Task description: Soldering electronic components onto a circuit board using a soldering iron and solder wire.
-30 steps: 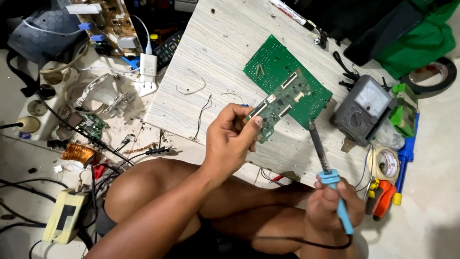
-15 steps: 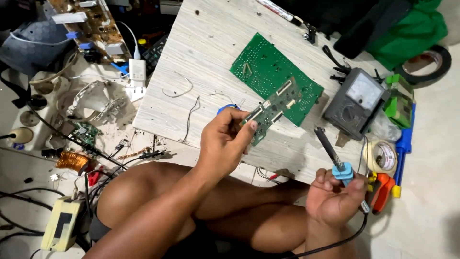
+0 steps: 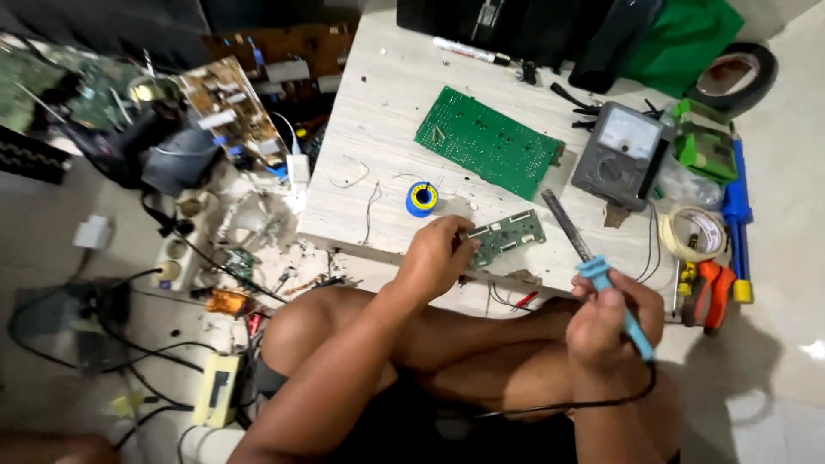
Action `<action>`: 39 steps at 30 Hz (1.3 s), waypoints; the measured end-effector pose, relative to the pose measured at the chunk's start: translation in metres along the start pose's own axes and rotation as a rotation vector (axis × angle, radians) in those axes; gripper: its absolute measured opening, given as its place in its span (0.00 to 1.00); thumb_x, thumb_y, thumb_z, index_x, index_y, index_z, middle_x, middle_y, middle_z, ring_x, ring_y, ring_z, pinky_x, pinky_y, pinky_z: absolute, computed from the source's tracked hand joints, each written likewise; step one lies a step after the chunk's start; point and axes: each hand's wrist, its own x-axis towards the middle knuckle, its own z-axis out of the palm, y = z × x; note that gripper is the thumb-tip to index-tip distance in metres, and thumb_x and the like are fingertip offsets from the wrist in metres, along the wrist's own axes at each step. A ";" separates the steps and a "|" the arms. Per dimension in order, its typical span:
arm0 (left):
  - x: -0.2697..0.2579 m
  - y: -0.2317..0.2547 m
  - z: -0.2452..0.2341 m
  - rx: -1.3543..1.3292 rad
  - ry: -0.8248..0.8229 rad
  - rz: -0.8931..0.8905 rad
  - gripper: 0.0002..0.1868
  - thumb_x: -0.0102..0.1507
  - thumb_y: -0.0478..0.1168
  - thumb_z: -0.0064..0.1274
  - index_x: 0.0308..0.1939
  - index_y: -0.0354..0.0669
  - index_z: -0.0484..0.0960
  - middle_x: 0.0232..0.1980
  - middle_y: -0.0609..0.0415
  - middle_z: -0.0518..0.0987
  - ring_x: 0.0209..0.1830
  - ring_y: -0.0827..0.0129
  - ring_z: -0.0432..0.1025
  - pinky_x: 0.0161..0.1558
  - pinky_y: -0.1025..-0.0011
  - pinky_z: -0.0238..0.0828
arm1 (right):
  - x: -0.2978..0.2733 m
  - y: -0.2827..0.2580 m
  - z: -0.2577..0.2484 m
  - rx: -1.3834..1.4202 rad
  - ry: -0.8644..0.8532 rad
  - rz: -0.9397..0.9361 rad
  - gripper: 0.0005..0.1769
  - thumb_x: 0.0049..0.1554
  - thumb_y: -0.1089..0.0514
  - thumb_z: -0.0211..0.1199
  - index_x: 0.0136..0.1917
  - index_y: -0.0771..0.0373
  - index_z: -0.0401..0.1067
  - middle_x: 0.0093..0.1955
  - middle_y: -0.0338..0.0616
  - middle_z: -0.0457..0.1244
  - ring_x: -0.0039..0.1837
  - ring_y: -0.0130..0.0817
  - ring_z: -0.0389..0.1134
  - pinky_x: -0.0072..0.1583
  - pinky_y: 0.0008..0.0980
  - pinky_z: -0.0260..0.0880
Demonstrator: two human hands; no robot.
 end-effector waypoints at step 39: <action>0.003 0.031 -0.019 0.398 0.425 0.674 0.28 0.61 0.34 0.53 0.63 0.67 0.80 0.79 0.33 0.49 0.82 0.45 0.43 0.78 0.44 0.43 | -0.009 0.043 -0.007 0.524 0.076 0.812 0.09 0.65 0.57 0.59 0.57 0.58 0.76 0.37 0.57 0.69 0.35 0.37 0.68 0.54 0.44 0.75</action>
